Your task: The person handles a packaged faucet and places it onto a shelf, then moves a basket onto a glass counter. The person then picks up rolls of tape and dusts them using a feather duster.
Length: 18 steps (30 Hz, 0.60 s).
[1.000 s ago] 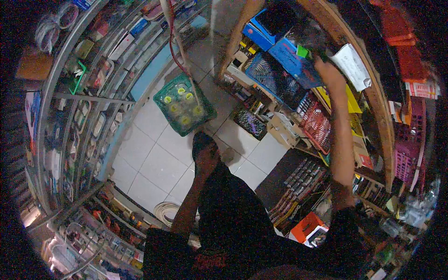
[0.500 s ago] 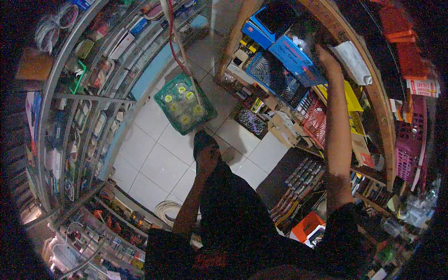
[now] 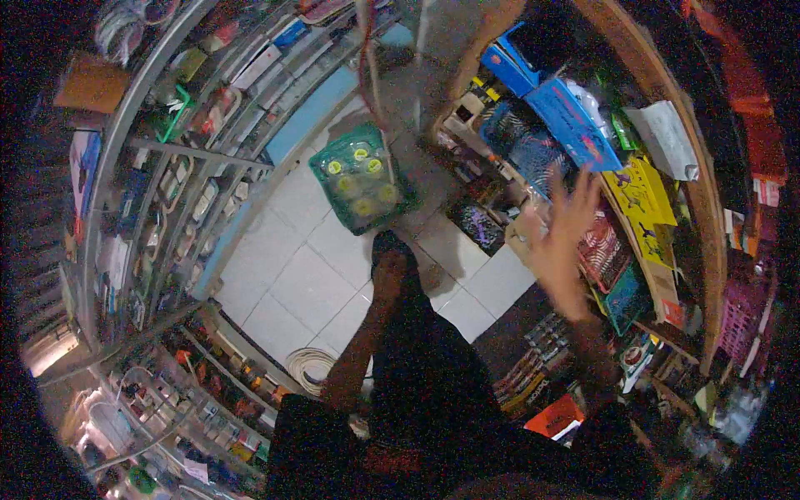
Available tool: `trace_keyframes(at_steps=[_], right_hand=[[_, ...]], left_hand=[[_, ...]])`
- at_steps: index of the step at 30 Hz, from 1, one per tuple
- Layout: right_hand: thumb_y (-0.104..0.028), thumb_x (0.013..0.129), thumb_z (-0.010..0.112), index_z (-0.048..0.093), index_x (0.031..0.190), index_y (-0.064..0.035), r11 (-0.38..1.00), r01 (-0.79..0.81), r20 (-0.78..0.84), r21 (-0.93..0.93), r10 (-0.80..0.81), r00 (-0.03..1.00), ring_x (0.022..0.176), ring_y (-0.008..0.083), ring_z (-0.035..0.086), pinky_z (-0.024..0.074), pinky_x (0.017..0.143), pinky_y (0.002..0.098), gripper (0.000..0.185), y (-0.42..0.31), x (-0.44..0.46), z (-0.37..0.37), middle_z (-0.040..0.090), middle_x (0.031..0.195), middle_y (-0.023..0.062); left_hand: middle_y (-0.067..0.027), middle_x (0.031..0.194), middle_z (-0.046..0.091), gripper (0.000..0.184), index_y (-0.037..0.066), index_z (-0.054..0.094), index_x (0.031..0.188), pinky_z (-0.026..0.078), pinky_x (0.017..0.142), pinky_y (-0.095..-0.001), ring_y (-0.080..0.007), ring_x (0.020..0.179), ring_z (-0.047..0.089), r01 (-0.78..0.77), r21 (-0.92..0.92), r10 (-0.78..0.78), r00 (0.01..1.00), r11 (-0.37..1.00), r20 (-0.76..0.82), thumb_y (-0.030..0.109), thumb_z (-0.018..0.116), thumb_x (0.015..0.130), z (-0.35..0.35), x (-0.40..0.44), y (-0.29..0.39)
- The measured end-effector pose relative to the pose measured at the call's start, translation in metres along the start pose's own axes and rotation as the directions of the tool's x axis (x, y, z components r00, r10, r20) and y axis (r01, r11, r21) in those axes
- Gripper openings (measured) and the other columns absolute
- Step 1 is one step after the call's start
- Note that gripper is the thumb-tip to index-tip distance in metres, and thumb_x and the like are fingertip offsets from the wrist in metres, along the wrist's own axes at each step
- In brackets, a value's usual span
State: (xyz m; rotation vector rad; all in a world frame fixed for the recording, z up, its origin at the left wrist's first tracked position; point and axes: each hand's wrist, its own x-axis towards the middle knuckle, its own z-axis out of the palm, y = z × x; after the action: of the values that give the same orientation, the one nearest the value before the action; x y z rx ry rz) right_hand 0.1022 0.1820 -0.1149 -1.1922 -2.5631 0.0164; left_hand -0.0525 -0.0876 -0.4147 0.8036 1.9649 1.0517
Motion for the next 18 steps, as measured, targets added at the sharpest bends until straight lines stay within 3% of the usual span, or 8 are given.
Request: trace_keyframes(at_steps=[2, 7, 9, 10, 11, 13, 17, 18], right_hand=[[-0.032, 0.086, 0.061, 0.038, 0.142, -0.0088, 0.98, 0.038, 0.165, 0.197, -0.071, 0.984, 0.138, 0.0502, 0.012, 0.0134, 0.109, 0.0598, 0.065, -0.023, -0.066, 0.021, 0.019, 0.15, 0.0284], [-0.051, 0.088, 0.055, 0.051, 0.132, -0.0081, 0.938, -0.195, 0.68, 0.289, -0.057, 0.731, 0.134, 0.0494, 0.019, 0.0183, 0.106, 0.0589, 0.061, -0.039, -0.245, 0.091, 0.022, 0.146, 0.0319], [-0.053, 0.085, 0.059, 0.054, 0.128, -0.0082, 0.955, 0.252, 0.621, 0.158, -0.295, 0.726, 0.126, 0.0412, 0.038, 0.0303, 0.102, 0.0529, 0.062, 0.006, -0.384, 0.146, 0.039, 0.135, 0.0307], [-0.054, 0.083, 0.062, 0.056, 0.126, -0.0086, 0.965, -0.085, 0.863, 0.247, -0.18, 0.472, 0.118, 0.0367, 0.046, 0.036, 0.098, 0.0483, 0.062, 0.008, -0.377, 0.139, 0.047, 0.126, 0.0274], [-0.054, 0.081, 0.064, 0.058, 0.123, -0.0089, 0.913, -0.396, 0.987, 0.099, -0.04, 0.154, 0.11, 0.0323, 0.053, 0.0416, 0.094, 0.0438, 0.062, 0.011, -0.372, 0.132, 0.056, 0.116, 0.0242], [-0.05, 0.083, 0.065, 0.06, 0.12, -0.009, 0.958, -0.282, 0.898, 0.056, 0.076, 0.434, 0.101, 0.0271, 0.057, 0.0455, 0.088, 0.0395, 0.055, 0.031, -0.421, 0.151, 0.06, 0.106, 0.0188], [-0.053, 0.085, 0.059, 0.055, 0.121, -0.0086, 0.918, -0.397, 0.778, 0.016, 0.238, 0.582, 0.079, 0.0306, 0.057, 0.0462, 0.073, 0.0482, 0.057, 0.074, -0.46, 0.19, 0.058, 0.074, 0.0178], [-0.039, 0.091, 0.055, 0.05, 0.127, -0.0077, 0.673, -0.738, 0.875, 0.049, 0.328, 0.357, 0.098, 0.0317, 0.054, 0.0418, 0.09, 0.0481, 0.048, 0.082, -0.442, 0.189, 0.056, 0.097, 0.0148]], left_hand=[[-0.0178, 0.1, 0.063, 0.032, 0.002, 0.057, 0.113, 0.049, 0.081, -0.0409, -0.0336, 0.09, 0.062, -0.029, 0.043, 0.03, 0.999, 0.999, -0.024, 0.026, 0.056, 0.093, -0.002, 0.011, -0.022], [-0.0176, 0.1, 0.061, 0.03, 0.001, 0.057, 0.11, 0.048, 0.082, -0.0406, -0.0328, 0.09, 0.06, -0.14, 0.199, 0.142, 0.99, 0.97, 0.003, 0.025, 0.056, 0.094, -0.009, 0.048, -0.07], [-0.0175, 0.1, 0.06, 0.029, 0.0, 0.057, 0.109, 0.048, 0.082, -0.0405, -0.0325, 0.09, 0.059, -0.228, 0.272, 0.219, 0.974, 0.935, 0.064, 0.025, 0.056, 0.094, -0.007, 0.064, -0.089], [-0.0175, 0.101, 0.059, 0.028, 0.0, 0.056, 0.109, 0.047, 0.083, -0.0411, -0.0323, 0.09, 0.058, -0.378, 0.362, 0.361, 0.925, 0.852, 0.115, 0.024, 0.056, 0.094, 0.0, 0.071, -0.103], [-0.0176, 0.103, 0.058, 0.028, 0.001, 0.056, 0.11, 0.046, 0.084, -0.0419, -0.0326, 0.092, 0.058, -0.232, 0.048, 0.228, 0.971, 0.972, 0.076, 0.024, 0.055, 0.094, 0.012, 0.074, -0.119], [-0.0177, 0.108, 0.057, 0.028, 0.002, 0.056, 0.111, 0.045, 0.087, -0.0433, -0.0332, 0.096, 0.057, 0.133, -0.554, -0.061, 0.987, 0.822, 0.146, 0.024, 0.053, 0.095, 0.032, 0.079, -0.146], [-0.0152, 0.108, 0.058, 0.028, 0.007, 0.057, 0.114, 0.047, 0.085, -0.044, -0.0324, 0.097, 0.059, -0.155, 0.318, 0.101, 0.978, 0.935, 0.181, 0.026, 0.049, 0.095, 0.02, 0.084, -0.049], [-0.0141, 0.109, 0.059, 0.029, 0.009, 0.058, 0.114, 0.047, 0.085, -0.0444, -0.033, 0.097, 0.059, -0.15, 0.457, 0.051, 0.974, 0.877, 0.221, 0.028, 0.048, 0.095, 0.025, 0.085, -0.058]])
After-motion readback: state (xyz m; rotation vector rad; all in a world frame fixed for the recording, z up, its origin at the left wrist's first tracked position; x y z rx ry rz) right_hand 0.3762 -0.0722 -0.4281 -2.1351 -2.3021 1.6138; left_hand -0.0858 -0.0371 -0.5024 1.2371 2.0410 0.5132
